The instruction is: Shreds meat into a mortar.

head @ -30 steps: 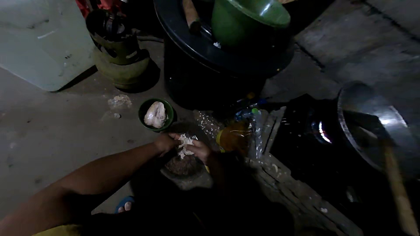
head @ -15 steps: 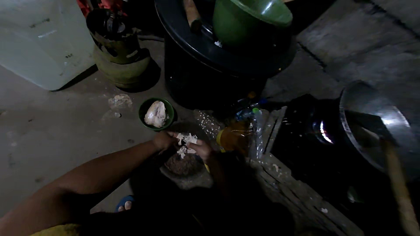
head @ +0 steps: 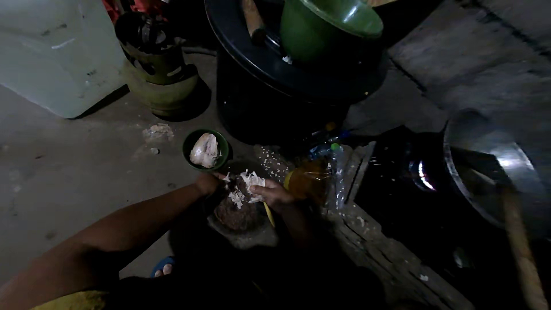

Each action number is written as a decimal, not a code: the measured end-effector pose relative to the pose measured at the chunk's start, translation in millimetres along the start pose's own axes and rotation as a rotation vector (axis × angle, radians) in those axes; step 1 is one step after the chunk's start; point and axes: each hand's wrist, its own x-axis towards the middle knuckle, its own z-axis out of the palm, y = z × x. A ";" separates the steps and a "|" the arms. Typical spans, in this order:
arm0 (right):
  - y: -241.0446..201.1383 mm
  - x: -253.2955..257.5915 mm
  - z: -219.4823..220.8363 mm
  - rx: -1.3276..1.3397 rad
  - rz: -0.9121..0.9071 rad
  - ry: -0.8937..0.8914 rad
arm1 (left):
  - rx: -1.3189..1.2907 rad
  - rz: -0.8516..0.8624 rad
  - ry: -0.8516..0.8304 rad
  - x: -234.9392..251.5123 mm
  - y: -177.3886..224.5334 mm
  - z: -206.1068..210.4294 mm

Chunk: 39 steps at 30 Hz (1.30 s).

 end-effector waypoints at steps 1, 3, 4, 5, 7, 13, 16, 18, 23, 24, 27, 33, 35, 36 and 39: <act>1.8 5.7 3.6 -0.110 0.038 -0.007 | -0.058 0.015 -0.032 -2.1 2.8 3.7; 12.9 18.1 9.2 -0.310 0.118 0.048 | -0.168 0.010 -0.079 -8.0 11.4 12.7; 21.0 22.7 10.2 -0.366 0.131 0.080 | -0.220 -0.004 -0.093 -13.2 17.1 16.1; 28.3 25.8 11.0 -0.392 0.127 0.110 | -0.264 -0.009 -0.112 -18.6 21.7 18.5; 36.0 26.9 14.0 -0.435 0.121 0.145 | -0.315 0.013 -0.141 -22.5 22.6 21.5; 30.6 22.3 18.9 -0.568 0.119 0.088 | -0.210 0.067 -0.097 -17.3 18.8 22.3; 27.9 20.9 16.1 -0.368 0.104 0.088 | -0.064 0.048 -0.059 -21.2 23.5 18.2; 17.5 12.9 13.7 -0.277 0.114 0.093 | 0.001 0.029 -0.044 -22.2 23.3 16.9; 2.9 -8.7 3.6 -0.195 0.022 -0.002 | 0.123 0.021 -0.026 -7.8 10.4 8.3; 1.9 -11.4 2.5 -0.171 0.006 -0.003 | 0.130 0.033 -0.025 -5.0 7.0 8.2; -3.3 -14.8 -1.1 -0.100 -0.029 0.012 | 0.205 -0.009 -0.030 -1.0 2.2 7.1; 16.7 11.4 -15.7 -0.505 0.083 -0.018 | 0.457 0.115 -0.198 -4.7 -2.4 12.6; 32.8 27.2 -13.1 -0.743 0.168 -0.090 | 0.605 0.143 -0.276 -6.3 -2.4 18.1; 35.9 32.2 -9.5 -0.810 0.211 -0.106 | 0.633 0.137 -0.293 -6.5 -3.0 19.5; 31.7 37.8 1.7 -0.895 0.203 0.003 | 0.486 0.135 -0.241 -11.3 -8.4 11.9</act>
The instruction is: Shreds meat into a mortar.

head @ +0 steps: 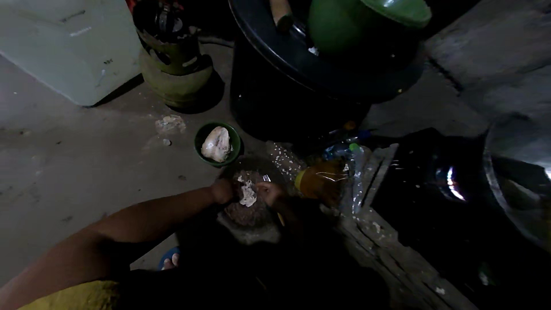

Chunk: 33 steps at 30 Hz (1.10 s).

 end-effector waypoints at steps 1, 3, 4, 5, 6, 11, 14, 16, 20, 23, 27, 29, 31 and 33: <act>-2.7 0.7 -0.7 -0.012 -0.016 0.052 | -0.063 -0.023 0.033 -2.3 -3.0 -2.4; -11.3 5.6 -4.0 -0.090 -0.024 0.074 | -0.127 -0.074 0.068 -5.7 -7.6 -9.8; -18.6 10.5 -5.9 -0.164 -0.006 0.026 | -0.135 -0.089 0.076 -7.7 -9.5 -14.0; -25.4 17.8 -6.4 -0.228 0.006 -0.016 | -0.141 -0.093 0.085 -9.3 -12.0 -17.6; -31.9 25.7 -6.9 -0.253 -0.005 -0.030 | -0.152 -0.088 0.100 -10.9 -14.4 -21.1; -91.6 70.1 -11.6 -0.161 -0.105 0.199 | -0.235 -0.081 0.243 -11.1 -35.7 -45.2; -122.3 110.6 2.3 -0.264 -0.071 0.199 | -0.285 -0.120 0.359 -7.3 -52.0 -61.3; -142.4 123.8 13.7 -0.377 0.011 0.125 | -0.293 -0.139 0.428 -1.8 -63.6 -68.5; -154.9 139.0 35.9 -0.486 0.088 0.121 | -0.283 -0.172 0.512 -0.4 -69.3 -82.0; -153.7 147.5 40.2 -0.503 0.101 0.126 | -0.279 -0.189 0.504 0.7 -71.0 -89.2; -155.0 146.1 27.8 -0.496 0.066 0.091 | -0.416 -0.076 0.506 7.0 -74.3 -90.8; -148.1 150.4 22.8 -0.475 0.032 0.098 | -0.458 -0.038 0.503 12.0 -74.5 -91.2; -142.0 155.1 16.0 -0.455 0.002 0.068 | -0.432 -0.003 0.507 16.8 -72.3 -92.6; -137.4 156.4 8.6 -0.452 -0.026 0.057 | -0.307 0.034 0.539 23.6 -69.7 -92.8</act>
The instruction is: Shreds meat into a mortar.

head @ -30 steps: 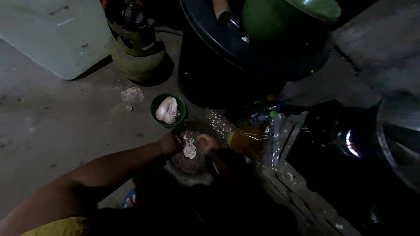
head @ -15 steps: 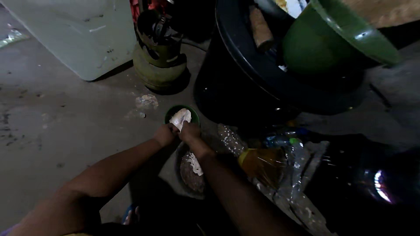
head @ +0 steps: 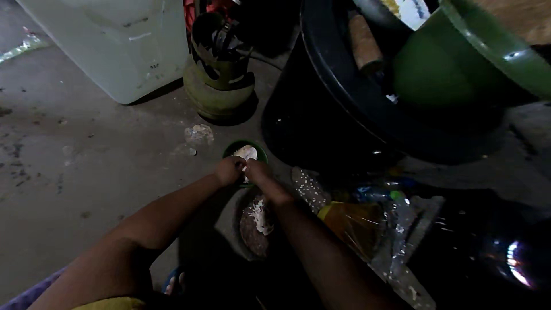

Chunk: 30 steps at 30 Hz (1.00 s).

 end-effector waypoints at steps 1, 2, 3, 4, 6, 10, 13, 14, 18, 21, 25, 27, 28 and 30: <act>1.9 -1.6 -1.2 -0.006 0.005 0.011 | 0.077 0.044 0.004 2.8 0.9 1.5; 1.6 -5.4 -1.9 -0.016 0.025 0.023 | 0.156 0.089 0.001 8.2 -1.6 4.1; -1.2 -11.6 -2.8 -0.027 0.052 0.025 | 0.228 0.131 0.003 15.0 -6.5 7.9; -5.6 -18.3 -2.6 -0.039 0.078 0.017 | 0.292 0.159 -0.001 20.8 -9.8 11.1; -13.5 -25.7 2.7 -0.042 0.119 -0.004 | 0.433 0.162 -0.070 31.4 -11.0 14.5; -23.1 -18.7 16.0 -0.060 0.182 -0.009 | 0.653 0.193 -0.126 42.9 -17.6 15.4; -25.6 -14.6 15.6 -0.056 0.213 -0.019 | 0.712 0.227 -0.132 45.4 -20.4 12.2; -25.3 -13.9 15.0 -0.056 0.207 -0.022 | 0.716 0.233 -0.133 46.4 -21.6 11.6; -18.4 -12.8 15.8 -0.085 0.152 -0.025 | 0.744 0.262 -0.120 48.2 -27.8 13.6; -13.6 -13.8 14.6 -0.056 0.136 -0.019 | 0.788 0.272 -0.115 49.8 -30.9 14.8; -2.0 -17.8 14.5 0.049 0.086 0.007 | 0.774 0.277 -0.100 50.2 -32.9 16.2; 3.6 -20.9 13.1 0.117 0.068 0.003 | 0.753 0.264 -0.103 51.6 -31.9 17.2; 5.8 -22.5 12.1 0.148 0.064 0.000 | 0.753 0.261 -0.108 52.0 -31.0 17.1; 9.8 -25.1 11.1 0.193 0.052 0.002 | 0.758 0.262 -0.116 52.0 -30.1 16.4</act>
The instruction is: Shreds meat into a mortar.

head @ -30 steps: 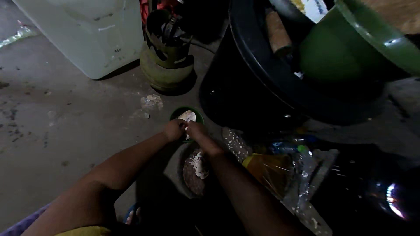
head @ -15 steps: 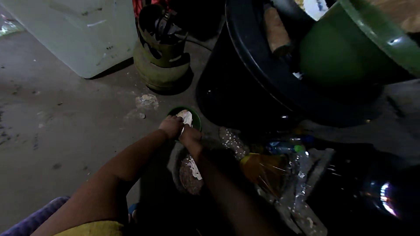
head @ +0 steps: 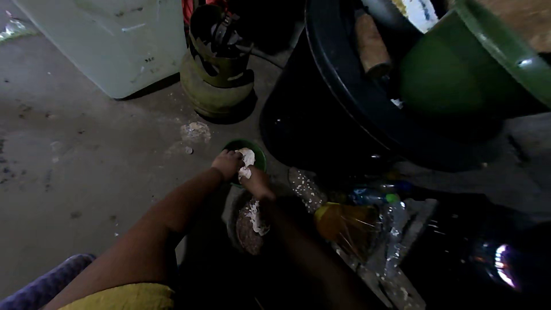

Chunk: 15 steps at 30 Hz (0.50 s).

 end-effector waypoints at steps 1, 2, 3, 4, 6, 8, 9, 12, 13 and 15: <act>1.8 -0.8 -0.7 0.027 -0.003 0.001 | -0.006 0.001 0.000 -0.4 0.1 -0.7; 3.5 -1.7 -1.4 0.060 -0.002 0.002 | -0.004 0.000 0.000 -0.4 -0.1 -1.1; 5.7 -2.4 -1.9 0.094 0.002 0.008 | 0.000 -0.002 -0.007 -0.4 0.1 -2.2; 8.3 -3.1 -2.0 0.134 0.008 0.016 | 0.003 -0.006 -0.020 -0.2 0.6 -3.5; 13.7 -5.6 0.3 0.203 0.023 0.037 | -0.017 -0.026 -0.037 -0.2 -0.4 -4.1; 18.4 -14.3 -1.2 0.252 0.041 0.044 | -0.061 -0.044 -0.026 0.6 -3.5 -2.6; 21.9 -20.0 -2.5 0.280 0.039 0.056 | -0.082 -0.057 -0.026 0.8 -4.1 -2.2; 35.0 -46.3 -12.0 0.384 -0.019 0.109 | -0.107 -0.074 -0.029 0.2 -4.6 -3.1; 43.9 -54.2 -14.4 0.394 -0.045 0.116 | -0.117 -0.082 -0.025 -0.3 -3.3 -4.1; 65.4 -68.4 -16.0 0.433 -0.091 0.106 | -0.102 -0.083 -0.018 -0.2 -0.9 -3.7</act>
